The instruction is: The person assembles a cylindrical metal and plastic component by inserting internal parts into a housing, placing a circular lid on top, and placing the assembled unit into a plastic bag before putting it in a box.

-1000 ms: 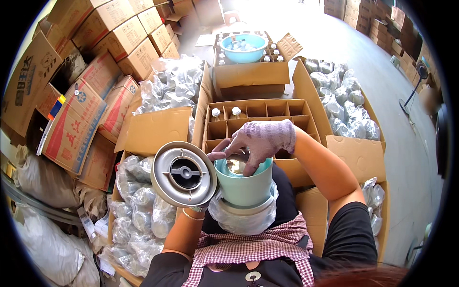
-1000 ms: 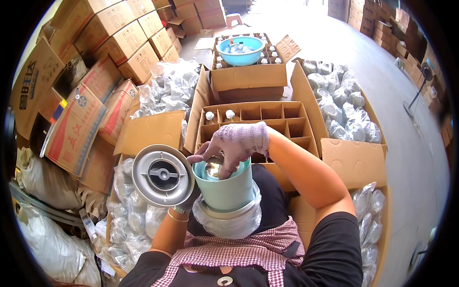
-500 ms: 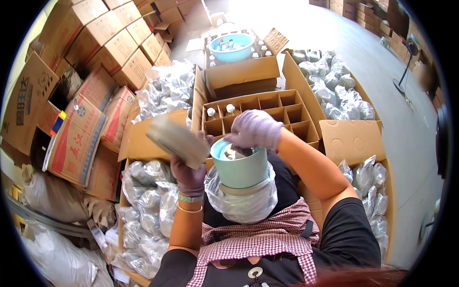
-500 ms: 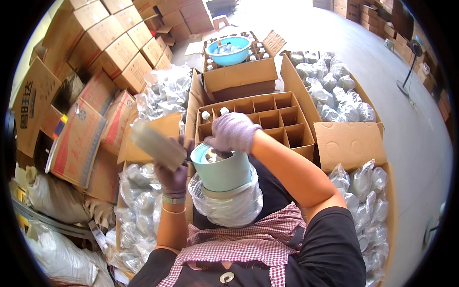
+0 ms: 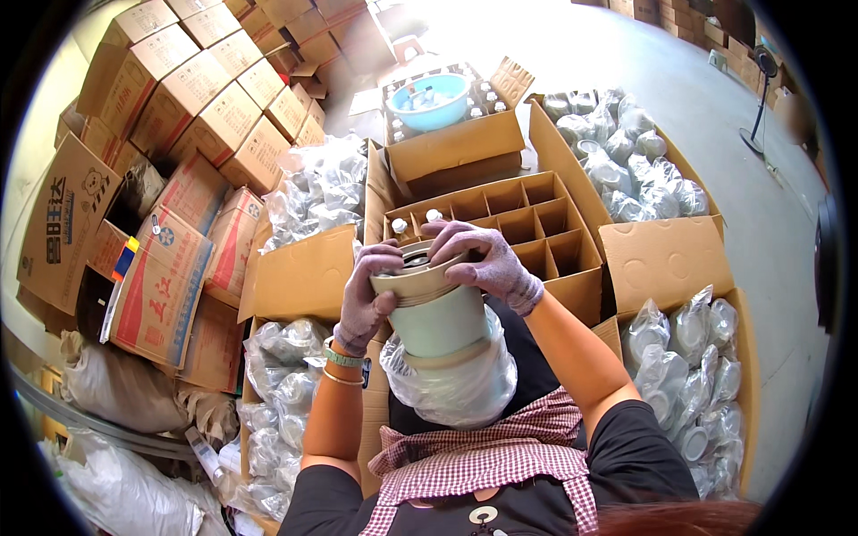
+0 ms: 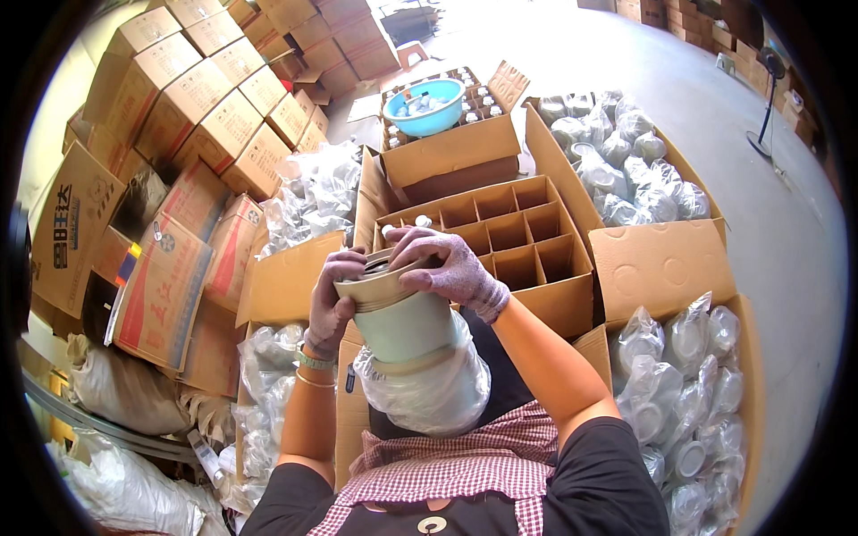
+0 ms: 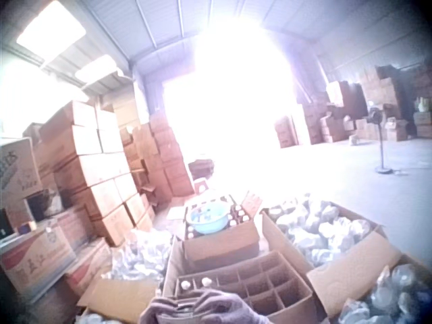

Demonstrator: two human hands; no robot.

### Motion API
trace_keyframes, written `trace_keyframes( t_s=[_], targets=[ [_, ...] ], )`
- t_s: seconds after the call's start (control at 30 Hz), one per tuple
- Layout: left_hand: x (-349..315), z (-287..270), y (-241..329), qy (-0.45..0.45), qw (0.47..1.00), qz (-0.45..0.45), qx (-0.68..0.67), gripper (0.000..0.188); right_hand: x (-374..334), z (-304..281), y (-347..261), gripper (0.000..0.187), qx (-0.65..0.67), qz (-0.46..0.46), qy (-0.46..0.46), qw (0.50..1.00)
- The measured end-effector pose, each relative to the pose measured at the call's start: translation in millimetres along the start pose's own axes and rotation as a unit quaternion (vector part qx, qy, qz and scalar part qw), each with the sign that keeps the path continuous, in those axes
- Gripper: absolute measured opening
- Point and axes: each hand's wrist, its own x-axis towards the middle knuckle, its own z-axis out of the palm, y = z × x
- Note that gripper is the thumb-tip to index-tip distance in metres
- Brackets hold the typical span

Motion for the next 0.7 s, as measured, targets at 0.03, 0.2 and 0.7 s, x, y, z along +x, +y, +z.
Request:
trace_keyframes(
  t_s=[0.03,0.2,0.7],
  targets=[
    [-0.6,-0.3,-1.3,-0.008,1.0,0.024,0.008,0.066,1.5,-0.5,-1.7,0.022,-0.009,-0.012,-0.014,1.0],
    [-2.1,4.9,-7.5,0.029,0.998,0.059,-0.014,0.051,-2.4,6.4,-8.6,0.02,0.012,0.005,0.021,1.0],
    [-5.3,18.6,6.1,0.093,0.994,0.031,0.04,0.051,2.7,10.2,18.2,0.014,0.077,-0.026,0.054,0.995]
  ],
)
